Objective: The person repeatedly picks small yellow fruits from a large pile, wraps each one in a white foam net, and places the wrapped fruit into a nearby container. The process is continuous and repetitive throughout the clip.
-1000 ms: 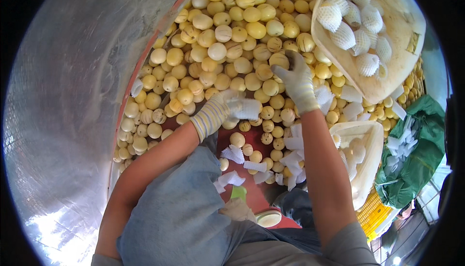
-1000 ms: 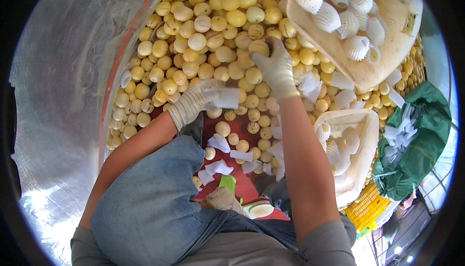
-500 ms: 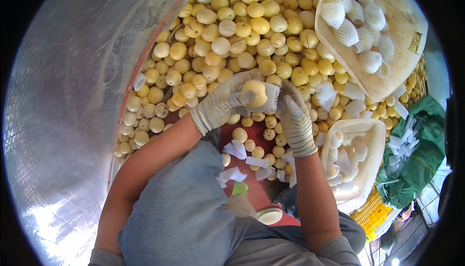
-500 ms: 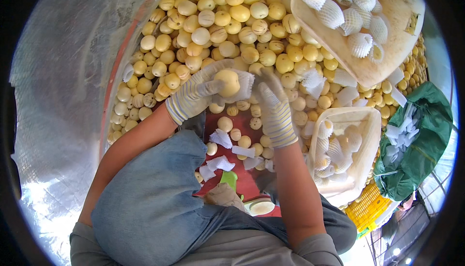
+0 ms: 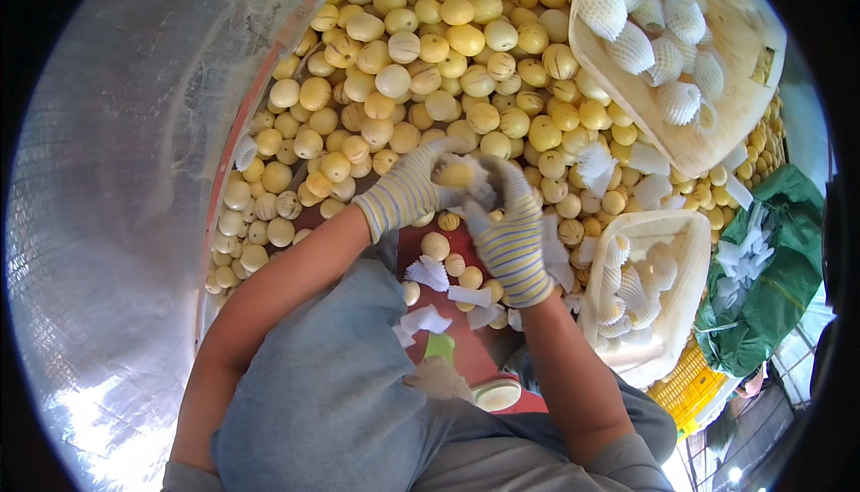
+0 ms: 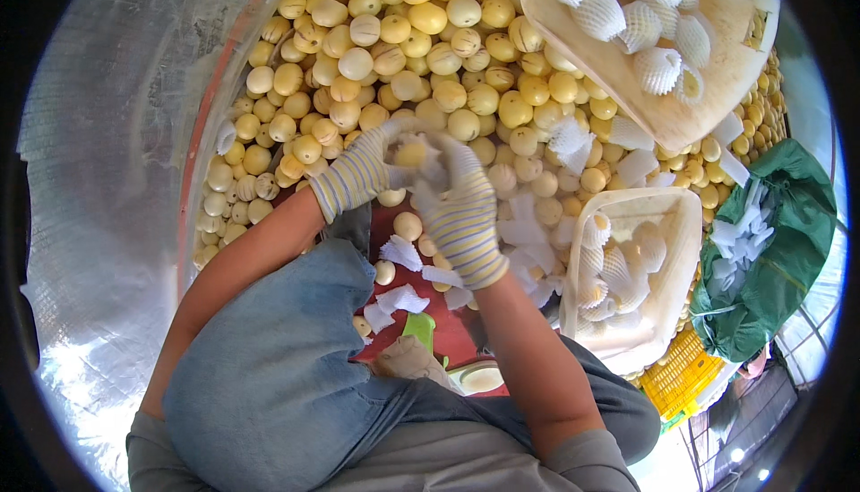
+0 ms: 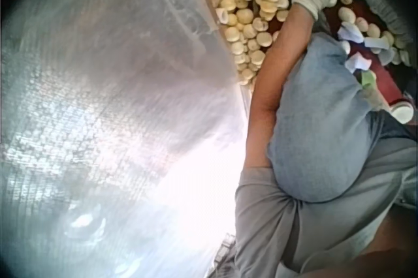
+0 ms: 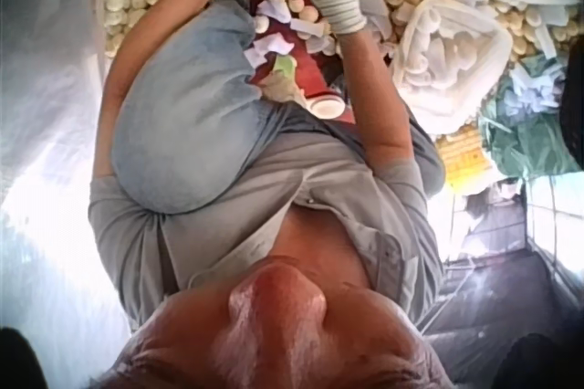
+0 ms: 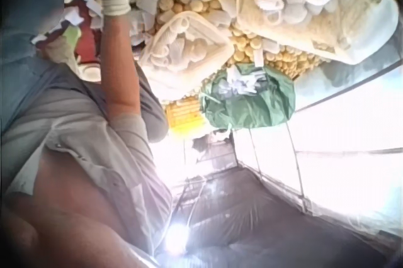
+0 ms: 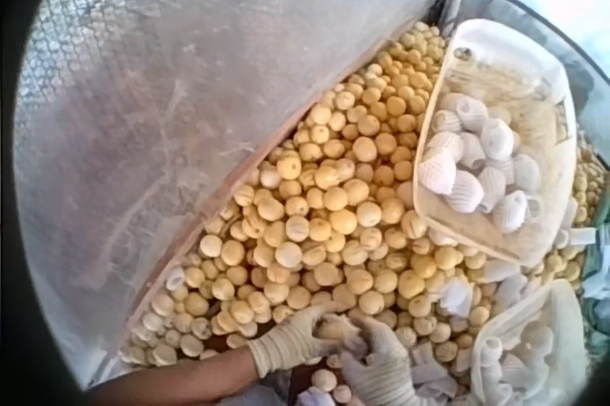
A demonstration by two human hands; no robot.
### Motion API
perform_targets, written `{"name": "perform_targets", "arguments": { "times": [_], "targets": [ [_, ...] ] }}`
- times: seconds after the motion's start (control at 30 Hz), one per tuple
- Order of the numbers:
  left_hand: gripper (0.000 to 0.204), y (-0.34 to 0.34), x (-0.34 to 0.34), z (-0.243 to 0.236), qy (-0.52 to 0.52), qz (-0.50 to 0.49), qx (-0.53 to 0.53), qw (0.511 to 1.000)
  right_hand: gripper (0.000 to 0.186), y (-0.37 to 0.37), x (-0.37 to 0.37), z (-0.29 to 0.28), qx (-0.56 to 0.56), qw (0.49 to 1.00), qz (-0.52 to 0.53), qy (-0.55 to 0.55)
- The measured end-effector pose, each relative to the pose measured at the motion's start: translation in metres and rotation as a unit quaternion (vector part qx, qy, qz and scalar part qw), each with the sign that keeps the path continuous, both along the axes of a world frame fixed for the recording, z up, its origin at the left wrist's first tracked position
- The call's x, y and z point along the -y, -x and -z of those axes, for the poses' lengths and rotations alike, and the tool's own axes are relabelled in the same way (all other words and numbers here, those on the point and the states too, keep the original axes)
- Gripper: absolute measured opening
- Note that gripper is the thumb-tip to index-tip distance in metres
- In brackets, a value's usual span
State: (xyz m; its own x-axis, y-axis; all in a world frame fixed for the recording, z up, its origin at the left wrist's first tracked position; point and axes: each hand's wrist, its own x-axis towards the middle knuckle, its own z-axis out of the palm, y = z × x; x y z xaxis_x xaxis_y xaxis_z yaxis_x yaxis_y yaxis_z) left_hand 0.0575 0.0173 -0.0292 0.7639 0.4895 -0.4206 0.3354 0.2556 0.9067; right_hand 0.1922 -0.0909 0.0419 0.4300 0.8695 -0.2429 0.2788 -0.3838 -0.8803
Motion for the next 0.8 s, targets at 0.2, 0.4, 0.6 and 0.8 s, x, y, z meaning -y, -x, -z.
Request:
{"name": "perform_targets", "arguments": {
  "times": [0.2, 0.4, 0.6, 0.8],
  "targets": [
    [0.048, 0.0, 0.002, 0.008, -0.082, 0.034, -0.163, 0.983, 0.058, -0.006, 0.01, 0.016, -0.042, 0.996, -0.072, -0.027],
    [0.046, 0.0, 0.02, 0.014, 0.035, 0.14, -0.151, 0.978, 0.067, -0.007, 0.014, 0.011, 0.105, 0.965, -0.24, -0.018],
    [0.05, 0.007, 0.013, 0.006, 0.405, 0.027, 0.042, 0.913, 0.045, -0.074, 0.04, -0.041, 0.168, 0.92, -0.324, 0.145],
    [0.047, 0.009, 0.013, 0.002, 0.306, 0.016, -0.063, 0.95, 0.057, -0.197, 0.119, -0.098, 0.301, 0.734, -0.335, 0.509]
  ]
}}
